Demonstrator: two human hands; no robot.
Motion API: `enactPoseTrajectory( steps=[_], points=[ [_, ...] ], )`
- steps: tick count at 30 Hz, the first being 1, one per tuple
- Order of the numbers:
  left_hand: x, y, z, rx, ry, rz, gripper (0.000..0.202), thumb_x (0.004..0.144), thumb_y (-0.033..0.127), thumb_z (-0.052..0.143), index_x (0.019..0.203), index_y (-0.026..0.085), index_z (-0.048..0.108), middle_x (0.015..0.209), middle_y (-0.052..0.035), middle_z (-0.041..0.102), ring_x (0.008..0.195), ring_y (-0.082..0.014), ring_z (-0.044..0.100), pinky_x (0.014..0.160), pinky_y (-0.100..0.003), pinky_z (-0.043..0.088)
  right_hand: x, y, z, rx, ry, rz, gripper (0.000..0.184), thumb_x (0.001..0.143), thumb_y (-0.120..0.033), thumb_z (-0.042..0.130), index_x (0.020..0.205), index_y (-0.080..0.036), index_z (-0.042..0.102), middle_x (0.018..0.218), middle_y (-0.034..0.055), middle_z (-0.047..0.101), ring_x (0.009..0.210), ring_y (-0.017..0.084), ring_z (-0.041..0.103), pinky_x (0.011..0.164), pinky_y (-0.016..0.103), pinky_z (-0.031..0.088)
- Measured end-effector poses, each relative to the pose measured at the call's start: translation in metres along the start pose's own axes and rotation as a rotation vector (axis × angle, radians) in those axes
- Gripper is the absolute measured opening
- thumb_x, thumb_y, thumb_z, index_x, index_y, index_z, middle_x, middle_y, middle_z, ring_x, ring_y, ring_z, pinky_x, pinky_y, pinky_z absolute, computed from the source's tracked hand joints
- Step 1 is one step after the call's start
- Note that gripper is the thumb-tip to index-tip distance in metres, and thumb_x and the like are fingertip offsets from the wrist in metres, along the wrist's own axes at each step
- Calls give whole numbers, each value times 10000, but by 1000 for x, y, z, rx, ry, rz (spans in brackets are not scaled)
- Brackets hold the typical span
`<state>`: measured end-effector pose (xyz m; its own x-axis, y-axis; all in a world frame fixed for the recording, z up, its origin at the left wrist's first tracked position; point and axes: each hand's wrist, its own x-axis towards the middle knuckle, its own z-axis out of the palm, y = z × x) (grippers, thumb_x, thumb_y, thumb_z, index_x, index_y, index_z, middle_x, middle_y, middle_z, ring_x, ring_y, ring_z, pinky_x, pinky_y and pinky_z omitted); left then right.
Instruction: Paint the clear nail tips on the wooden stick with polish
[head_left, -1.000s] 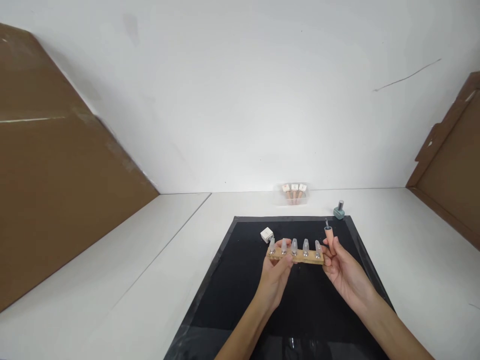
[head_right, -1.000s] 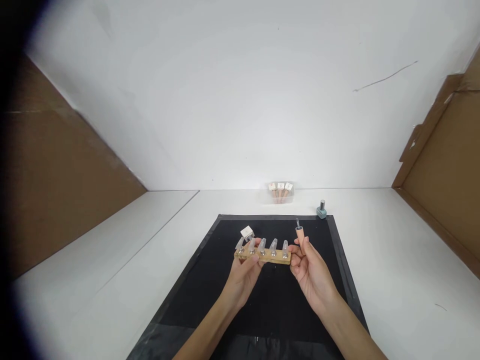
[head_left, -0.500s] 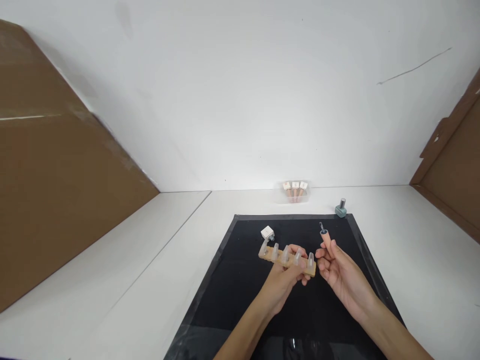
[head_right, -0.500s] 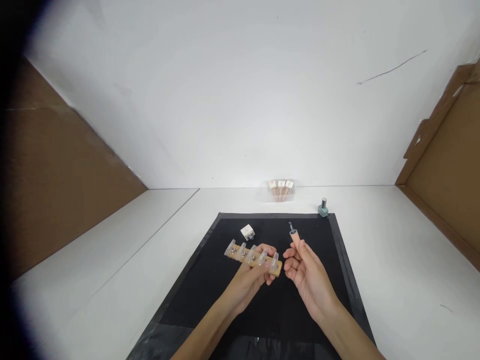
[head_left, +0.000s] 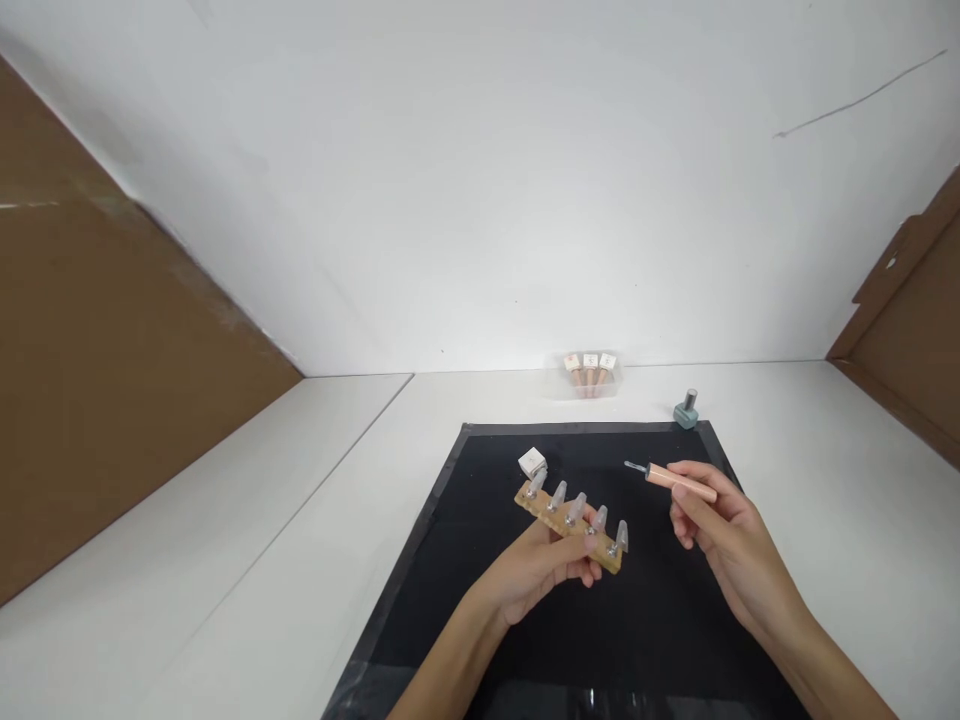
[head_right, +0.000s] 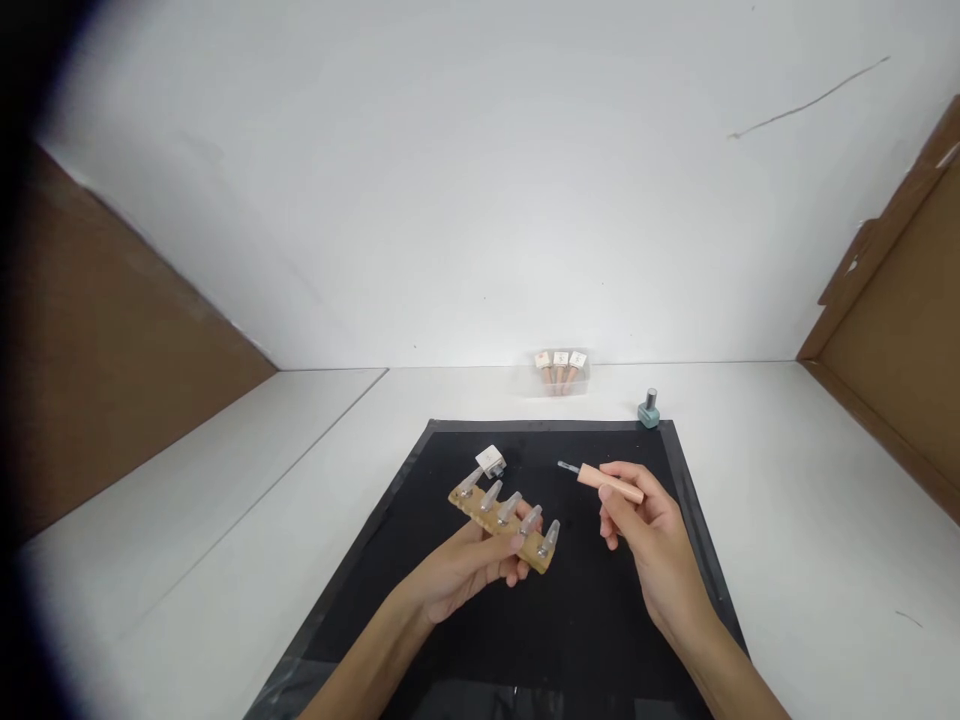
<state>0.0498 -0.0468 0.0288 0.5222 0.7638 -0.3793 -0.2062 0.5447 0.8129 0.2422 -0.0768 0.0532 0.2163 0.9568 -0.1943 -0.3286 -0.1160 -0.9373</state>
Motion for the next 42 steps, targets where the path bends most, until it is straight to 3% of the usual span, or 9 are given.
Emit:
enactPoseTrajectory(
  steps=[5,9,13,16,18,22,29,42],
  points=[
    [2,-2,-3,59,11,60,373,639,386,812,797,152,567,613,6,610,523,-100,572,496,-204,430,5,3,-1,-86,-35,-70,428,579,-561,805,788,-205,691,530,-45,510,489,106,445,479,240,375],
    [1,-6,-5,178,-24,196,324,704,411,752,751,173,537,598,29,564,510,-100,551,472,-205,446,1,8,-4,-190,-45,-168,343,666,-556,752,743,-230,681,519,-41,458,513,131,420,494,256,365],
    [-4,-9,-8,268,-9,352,291,765,423,687,742,176,534,749,14,538,503,-74,547,469,-207,473,-4,9,-6,-200,-20,-201,290,661,-513,773,726,-246,678,579,-21,476,544,144,419,479,248,372],
    [-8,-9,-8,298,2,412,248,788,369,673,727,167,542,850,2,509,509,-59,564,480,-207,498,-3,8,-9,-199,-116,-250,233,679,-464,780,718,-246,707,639,15,567,579,159,490,502,253,420],
    [-10,-8,-7,305,-13,422,217,792,322,675,719,161,549,865,-3,502,512,-60,583,490,-208,511,-2,8,-11,-177,-179,-313,188,709,-435,769,681,-256,719,685,37,619,648,182,548,563,269,466],
    [-11,-9,-5,260,-71,432,191,762,288,712,722,156,580,883,-8,498,544,-77,620,531,-225,542,-5,11,-11,-117,-173,-374,224,758,-437,730,612,-267,720,736,60,663,729,208,578,646,311,496],
    [-6,-21,-5,132,-200,382,210,747,323,735,779,168,596,919,-10,505,589,-89,643,538,-217,559,-11,14,-10,-199,-298,-487,149,817,-418,679,766,-298,751,684,35,653,652,182,568,600,292,469],
    [2,-26,-1,40,-278,325,213,771,326,718,780,160,584,883,5,500,573,-65,629,490,-163,539,-12,7,-1,-238,-379,-439,184,804,-448,682,787,-272,736,622,19,635,564,151,562,503,243,458]
  ],
)
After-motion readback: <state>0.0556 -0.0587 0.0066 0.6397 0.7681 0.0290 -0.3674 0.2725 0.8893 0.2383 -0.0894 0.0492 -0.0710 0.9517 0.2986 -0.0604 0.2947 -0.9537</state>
